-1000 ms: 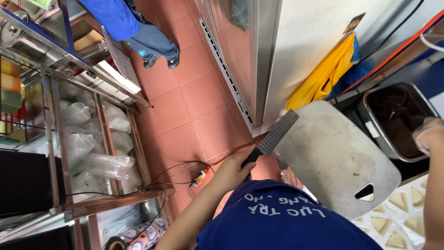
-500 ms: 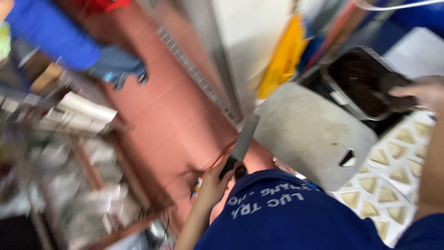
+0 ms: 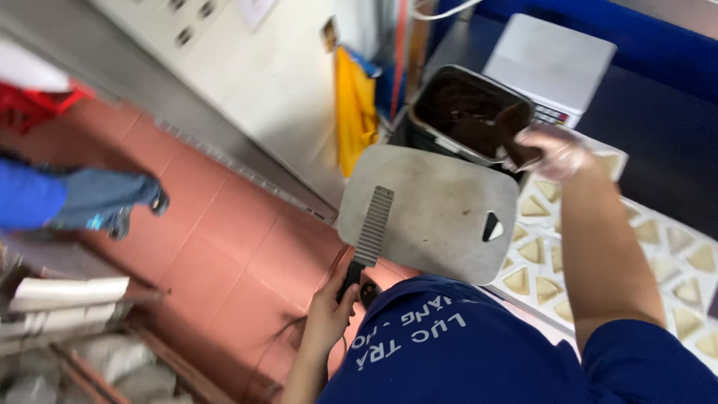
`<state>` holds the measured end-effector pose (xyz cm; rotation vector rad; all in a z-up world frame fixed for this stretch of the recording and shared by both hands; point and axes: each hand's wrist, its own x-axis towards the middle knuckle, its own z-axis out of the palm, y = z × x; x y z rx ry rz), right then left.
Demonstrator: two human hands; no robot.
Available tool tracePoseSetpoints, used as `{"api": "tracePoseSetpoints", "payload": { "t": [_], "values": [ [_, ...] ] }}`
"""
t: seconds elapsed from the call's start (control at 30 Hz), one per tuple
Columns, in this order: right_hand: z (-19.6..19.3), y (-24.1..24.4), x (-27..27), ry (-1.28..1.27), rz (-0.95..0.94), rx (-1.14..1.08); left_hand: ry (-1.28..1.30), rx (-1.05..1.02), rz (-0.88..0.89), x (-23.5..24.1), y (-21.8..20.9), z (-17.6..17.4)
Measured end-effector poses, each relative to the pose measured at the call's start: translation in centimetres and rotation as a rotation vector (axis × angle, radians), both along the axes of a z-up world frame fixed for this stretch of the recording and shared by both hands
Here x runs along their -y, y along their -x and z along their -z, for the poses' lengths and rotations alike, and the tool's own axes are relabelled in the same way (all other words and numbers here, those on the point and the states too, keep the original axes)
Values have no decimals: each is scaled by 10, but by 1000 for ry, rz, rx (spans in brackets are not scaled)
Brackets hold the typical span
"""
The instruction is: The person uses a serrated knife to slice a dark rectangular food block into thin strips on a white cutting board. The person repeatedly cuts the block and transfers the strips into a metal container. The person wears disposable gloves throughout the task.
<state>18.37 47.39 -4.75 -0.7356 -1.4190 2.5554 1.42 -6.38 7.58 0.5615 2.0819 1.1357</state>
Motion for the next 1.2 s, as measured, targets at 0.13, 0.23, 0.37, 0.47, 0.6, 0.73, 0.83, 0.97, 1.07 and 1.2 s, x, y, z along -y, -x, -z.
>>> {"api": "tracePoseSetpoints", "payload": {
  "t": [0.13, 0.23, 0.37, 0.47, 0.6, 0.73, 0.83, 0.97, 1.07, 1.2],
  "values": [
    [29, -21, 41, 91, -17, -6, 21, 29, 107, -13, 8, 17],
    [33, -23, 79, -216, -83, 340, 153, -71, 172, -18, 14, 32],
    [21, 3, 117, -221, -479, 373, 13, -211, 278, -22, 18, 44],
    [18, 26, 128, -332, -757, 374, 22, -162, 331, -28, 21, 53],
    [11, 57, 138, -376, -969, 448, -93, -371, 398, -33, 18, 69],
    [-15, 82, 145, -465, -1105, 597, -281, -566, 506, -47, 21, 83],
    [-21, 98, 165, -598, -1217, 729, -170, -422, 507, -35, 15, 86],
    [-41, 100, 152, -842, -1123, 636, -147, -312, 478, -38, 8, 73],
    [-43, 92, 146, -931, -895, 648, -119, -299, 484, -35, 4, 67],
    [-38, 71, 145, -842, -465, 578, -88, -305, 498, -38, -2, 60]
  ]
}}
